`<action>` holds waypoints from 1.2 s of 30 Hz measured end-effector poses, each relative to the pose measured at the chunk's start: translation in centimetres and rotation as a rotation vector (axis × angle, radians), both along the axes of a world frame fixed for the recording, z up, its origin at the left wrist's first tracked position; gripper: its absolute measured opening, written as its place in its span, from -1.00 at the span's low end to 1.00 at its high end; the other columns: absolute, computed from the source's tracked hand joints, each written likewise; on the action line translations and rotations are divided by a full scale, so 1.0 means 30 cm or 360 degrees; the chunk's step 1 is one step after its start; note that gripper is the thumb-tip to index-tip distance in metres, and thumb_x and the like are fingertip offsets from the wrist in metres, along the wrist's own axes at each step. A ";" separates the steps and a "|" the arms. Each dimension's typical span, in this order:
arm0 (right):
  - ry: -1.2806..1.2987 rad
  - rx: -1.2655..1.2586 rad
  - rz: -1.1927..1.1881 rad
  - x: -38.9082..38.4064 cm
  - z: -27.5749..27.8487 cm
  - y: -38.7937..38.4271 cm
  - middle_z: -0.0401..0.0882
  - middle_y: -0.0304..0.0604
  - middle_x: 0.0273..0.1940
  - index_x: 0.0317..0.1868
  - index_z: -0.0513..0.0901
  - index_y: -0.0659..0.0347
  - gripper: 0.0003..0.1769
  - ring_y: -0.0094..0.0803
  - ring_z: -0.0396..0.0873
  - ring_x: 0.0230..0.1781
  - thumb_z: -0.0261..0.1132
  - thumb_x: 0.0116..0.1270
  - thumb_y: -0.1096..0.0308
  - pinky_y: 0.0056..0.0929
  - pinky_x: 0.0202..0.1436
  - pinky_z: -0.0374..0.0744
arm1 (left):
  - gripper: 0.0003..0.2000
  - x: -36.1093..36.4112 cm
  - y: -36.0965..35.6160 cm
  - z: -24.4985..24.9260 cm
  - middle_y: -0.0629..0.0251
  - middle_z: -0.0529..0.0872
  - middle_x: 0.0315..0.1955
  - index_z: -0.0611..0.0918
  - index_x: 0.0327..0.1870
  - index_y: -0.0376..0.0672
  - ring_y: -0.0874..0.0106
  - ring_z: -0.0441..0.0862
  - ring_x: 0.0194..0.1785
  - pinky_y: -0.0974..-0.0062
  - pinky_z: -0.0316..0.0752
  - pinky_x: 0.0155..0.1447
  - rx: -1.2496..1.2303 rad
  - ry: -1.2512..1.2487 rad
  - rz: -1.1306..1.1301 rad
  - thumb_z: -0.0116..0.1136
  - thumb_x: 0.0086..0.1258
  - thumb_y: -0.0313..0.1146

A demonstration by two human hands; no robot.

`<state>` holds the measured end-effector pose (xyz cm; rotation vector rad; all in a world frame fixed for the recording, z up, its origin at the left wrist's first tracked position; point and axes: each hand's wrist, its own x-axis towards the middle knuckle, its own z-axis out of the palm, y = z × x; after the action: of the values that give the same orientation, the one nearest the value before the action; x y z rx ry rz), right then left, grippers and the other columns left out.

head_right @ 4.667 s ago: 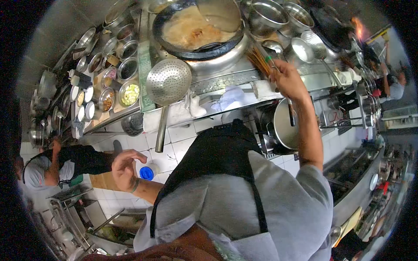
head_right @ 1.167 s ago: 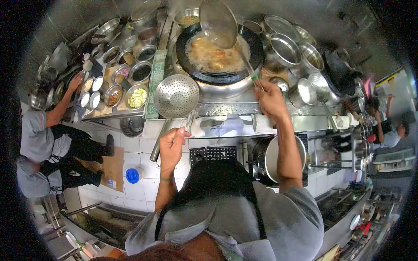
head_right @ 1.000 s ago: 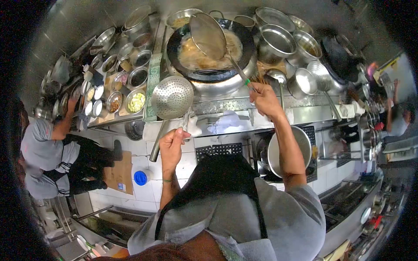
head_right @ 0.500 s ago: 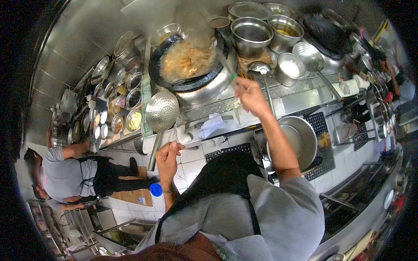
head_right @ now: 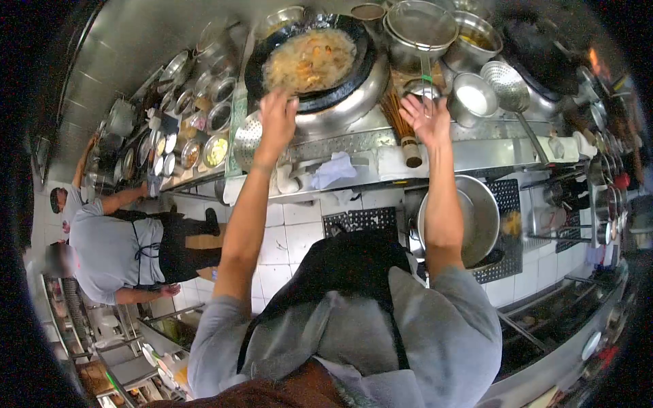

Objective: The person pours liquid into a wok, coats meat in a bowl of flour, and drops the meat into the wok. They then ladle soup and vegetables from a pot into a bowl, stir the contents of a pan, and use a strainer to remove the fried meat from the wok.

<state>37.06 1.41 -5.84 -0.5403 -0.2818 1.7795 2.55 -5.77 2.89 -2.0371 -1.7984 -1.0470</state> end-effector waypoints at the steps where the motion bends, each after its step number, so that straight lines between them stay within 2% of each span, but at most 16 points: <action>1: 0.0091 -0.0064 0.0045 -0.015 -0.024 -0.068 0.54 0.21 0.19 0.39 0.26 0.37 -0.35 -0.01 0.52 0.27 -0.08 0.59 -0.05 -0.03 0.25 0.58 | -0.71 -0.031 0.072 -0.013 0.03 0.65 0.04 0.64 0.05 -0.18 0.00 0.54 0.13 0.05 0.38 0.20 -0.0157 0.0035 0.0053 0.05 0.53 -0.19; 4: 0.0704 -0.0176 0.0556 -0.047 -0.190 -0.304 0.56 0.21 0.18 0.29 0.40 0.45 -0.42 -0.03 0.55 0.23 -0.06 0.59 0.06 -0.09 0.25 0.59 | -0.66 -0.096 0.192 -0.068 -0.05 0.70 -0.10 0.67 -0.08 -0.19 -0.08 0.59 0.02 -0.05 0.44 0.07 -0.0557 0.0108 0.0089 0.02 0.52 -0.08; 8: -0.0283 -0.0556 0.1209 -0.206 -0.322 -0.607 0.66 0.17 -0.04 0.17 0.47 0.37 -0.65 0.01 0.70 -0.06 -0.04 0.55 0.34 -0.11 0.11 0.69 | -0.58 -0.104 0.235 -0.114 -0.14 0.70 -0.27 0.70 -0.21 -0.24 -0.15 0.63 -0.12 -0.10 0.47 -0.04 -0.0606 0.0194 0.0056 -0.03 0.52 -0.04; 11: -0.0414 -0.0966 0.0753 -0.267 -0.751 -0.603 0.62 0.23 -0.08 0.05 0.47 0.36 -0.72 0.11 0.71 -0.14 -0.02 0.51 0.34 0.01 -0.08 0.75 | -0.59 -0.092 0.250 -0.134 -0.17 0.70 -0.32 0.70 -0.30 -0.26 -0.16 0.64 -0.14 -0.03 0.49 0.00 -0.0594 0.0218 0.0113 0.00 0.51 -0.06; 12: -0.0574 -0.1090 0.0371 -0.276 -0.833 -0.575 0.60 0.20 -0.18 -0.03 0.49 0.36 -0.72 0.11 0.70 -0.25 0.01 0.46 0.32 0.01 -0.21 0.76 | -0.58 -0.086 0.251 -0.131 -0.17 0.70 -0.33 0.70 -0.31 -0.26 -0.16 0.64 -0.14 -0.03 0.49 0.00 -0.0562 0.0213 0.0114 0.00 0.51 -0.06; 13: -0.0585 -0.1168 0.0207 -0.279 -0.965 -0.512 0.56 0.12 -0.27 -0.08 0.52 0.29 -0.74 -0.03 0.64 -0.43 0.01 0.43 0.28 -0.06 -0.40 0.73 | -0.59 -0.073 0.243 -0.114 -0.15 0.70 -0.34 0.70 -0.31 -0.26 -0.16 0.63 -0.14 -0.03 0.49 0.00 -0.0545 0.0180 0.0065 0.01 0.51 -0.06; 14: -0.0519 -0.1135 0.0059 -0.259 -1.103 -0.456 0.53 0.07 -0.28 0.00 0.46 0.19 -0.72 0.04 0.65 -0.32 0.08 0.47 0.18 -0.01 -0.33 0.73 | -0.59 -0.062 0.240 -0.107 -0.15 0.70 -0.34 0.70 -0.32 -0.26 -0.16 0.64 -0.14 -0.03 0.49 0.00 -0.0562 0.0192 0.0081 0.01 0.51 -0.07; 15: -0.0516 -0.1136 -0.0056 -0.241 -1.195 -0.392 0.58 0.08 -0.14 0.04 0.50 0.11 -0.68 0.01 0.65 -0.29 0.11 0.46 0.09 -0.03 -0.33 0.70 | -0.59 -0.050 0.240 -0.104 -0.16 0.70 -0.33 0.70 -0.32 -0.26 -0.16 0.64 -0.14 -0.02 0.49 0.00 -0.0575 0.0205 0.0100 0.01 0.51 -0.07; 17: -0.0124 -0.1173 -0.0436 -0.213 -1.150 -0.320 0.61 -0.10 -0.18 -0.03 0.58 0.07 -0.73 -0.22 0.58 -0.33 0.07 0.46 0.13 -0.04 -0.32 0.68 | -0.60 -0.052 0.258 -0.129 -0.17 0.70 -0.30 0.70 -0.29 -0.26 -0.16 0.64 -0.15 -0.01 0.49 0.00 -0.0644 0.0281 0.0171 0.02 0.51 -0.08; 21: 0.0243 -0.1359 -0.0888 -0.178 -1.203 -0.149 0.63 -0.16 -0.07 0.00 0.61 0.05 -0.72 -0.27 0.61 -0.22 0.14 0.41 0.14 -0.14 -0.18 0.66 | -0.70 -0.022 0.238 -0.109 -0.14 0.72 -0.25 0.71 -0.19 -0.22 -0.13 0.66 -0.13 0.04 0.50 0.00 -0.0559 0.0238 0.0124 0.05 0.52 -0.17; 24: 0.0356 -0.1586 -0.1113 -0.185 -1.264 -0.093 0.64 -0.20 0.01 0.03 0.63 0.03 -0.71 -0.30 0.63 -0.13 0.20 0.37 0.15 -0.22 -0.09 0.64 | -0.81 -0.094 0.241 -0.152 -0.03 0.73 -0.22 0.74 -0.12 -0.15 -0.03 0.67 -0.11 0.12 0.51 0.02 0.0000 0.0000 -0.0413 0.12 0.48 -0.29; 28: 0.0355 -0.1782 -0.1237 -0.187 -1.315 -0.119 0.65 -0.25 0.11 0.07 0.66 0.00 -0.67 -0.34 0.65 -0.02 0.27 0.32 0.16 -0.32 0.04 0.62 | -0.82 -0.144 0.216 -0.179 0.14 0.71 -0.30 0.75 -0.04 -0.12 0.15 0.58 -0.20 0.25 0.47 0.04 0.0107 0.0365 -0.0173 0.23 0.40 -0.40; 31: 0.0054 -0.1970 -0.1057 -0.185 -1.443 -0.072 0.69 -0.30 -0.01 -0.01 0.68 -0.02 -0.73 -0.47 0.62 -0.06 0.27 0.30 0.22 -0.37 -0.06 0.62 | -0.85 -0.107 0.198 -0.140 0.21 0.72 -0.30 0.78 -0.12 -0.12 0.21 0.57 -0.18 0.28 0.46 0.00 0.0228 0.0225 -0.0230 0.30 0.33 -0.45; 32: 0.0557 -0.2103 -0.1431 -0.209 -1.455 -0.039 0.70 -0.33 -0.06 -0.06 0.69 -0.03 -0.75 -0.51 0.62 -0.08 0.29 0.27 0.19 -0.44 -0.07 0.61 | -0.86 -0.105 0.208 -0.138 0.22 0.72 -0.30 0.78 -0.13 -0.13 0.22 0.57 -0.17 0.28 0.46 0.00 0.0283 0.0210 -0.0257 0.30 0.32 -0.46; 35: 0.0157 -0.1566 -0.1367 -0.232 -1.372 -0.123 0.69 -0.33 -0.20 -0.15 0.69 0.08 -0.78 -0.47 0.62 -0.17 0.32 0.24 0.20 -0.41 -0.18 0.60 | -0.87 -0.085 0.206 -0.141 0.23 0.73 -0.30 0.78 -0.16 -0.15 0.23 0.58 -0.17 0.29 0.47 0.00 0.0367 0.0181 -0.0163 0.31 0.31 -0.46; 36: 0.0013 -0.1621 -0.1235 -0.230 -1.380 -0.128 0.67 -0.28 -0.22 -0.17 0.67 0.14 -0.78 -0.43 0.61 -0.23 0.32 0.24 0.24 -0.38 -0.25 0.58 | -0.87 -0.088 0.209 -0.143 0.23 0.74 -0.30 0.78 -0.16 -0.15 0.23 0.59 -0.18 0.29 0.47 0.00 0.0373 0.0201 -0.0158 0.31 0.32 -0.45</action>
<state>30.14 -2.43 -47.23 -1.1568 0.8040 1.0446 -0.10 0.49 -1.39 -2.0164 -1.4532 -1.0736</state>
